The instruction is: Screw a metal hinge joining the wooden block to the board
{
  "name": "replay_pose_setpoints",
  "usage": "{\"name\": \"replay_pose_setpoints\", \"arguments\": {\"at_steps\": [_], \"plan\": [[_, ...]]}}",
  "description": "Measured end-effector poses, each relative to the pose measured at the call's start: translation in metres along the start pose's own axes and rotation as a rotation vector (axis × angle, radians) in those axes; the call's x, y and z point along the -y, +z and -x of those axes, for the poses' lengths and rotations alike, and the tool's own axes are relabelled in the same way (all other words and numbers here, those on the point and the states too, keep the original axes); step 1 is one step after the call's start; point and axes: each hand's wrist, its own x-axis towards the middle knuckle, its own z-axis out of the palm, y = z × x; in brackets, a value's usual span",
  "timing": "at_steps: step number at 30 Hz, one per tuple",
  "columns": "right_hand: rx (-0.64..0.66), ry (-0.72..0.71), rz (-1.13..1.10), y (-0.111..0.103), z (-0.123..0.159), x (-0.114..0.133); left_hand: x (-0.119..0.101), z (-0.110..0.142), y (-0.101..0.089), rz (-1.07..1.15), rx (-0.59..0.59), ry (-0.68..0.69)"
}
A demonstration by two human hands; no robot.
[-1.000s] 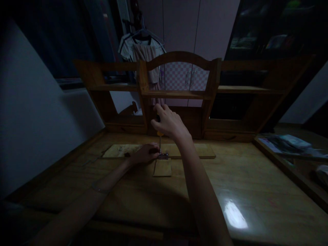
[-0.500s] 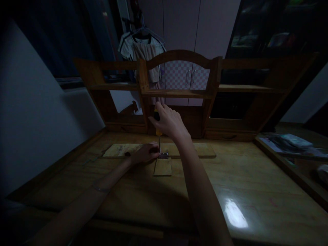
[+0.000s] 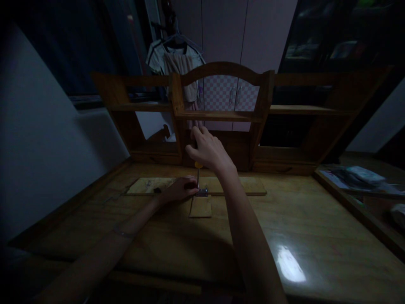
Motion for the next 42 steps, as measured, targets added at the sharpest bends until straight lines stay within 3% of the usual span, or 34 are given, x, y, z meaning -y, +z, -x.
{"name": "replay_pose_setpoints", "arguments": {"at_steps": [25,42], "plan": [[-0.010,0.012,0.100,-0.004,0.002,0.004,0.005,0.000,0.001,0.028,-0.010,0.036],[-0.018,0.037,0.073,0.004,0.001,-0.008,0.009,-0.001,-0.001,0.064,0.017,0.047]]}}
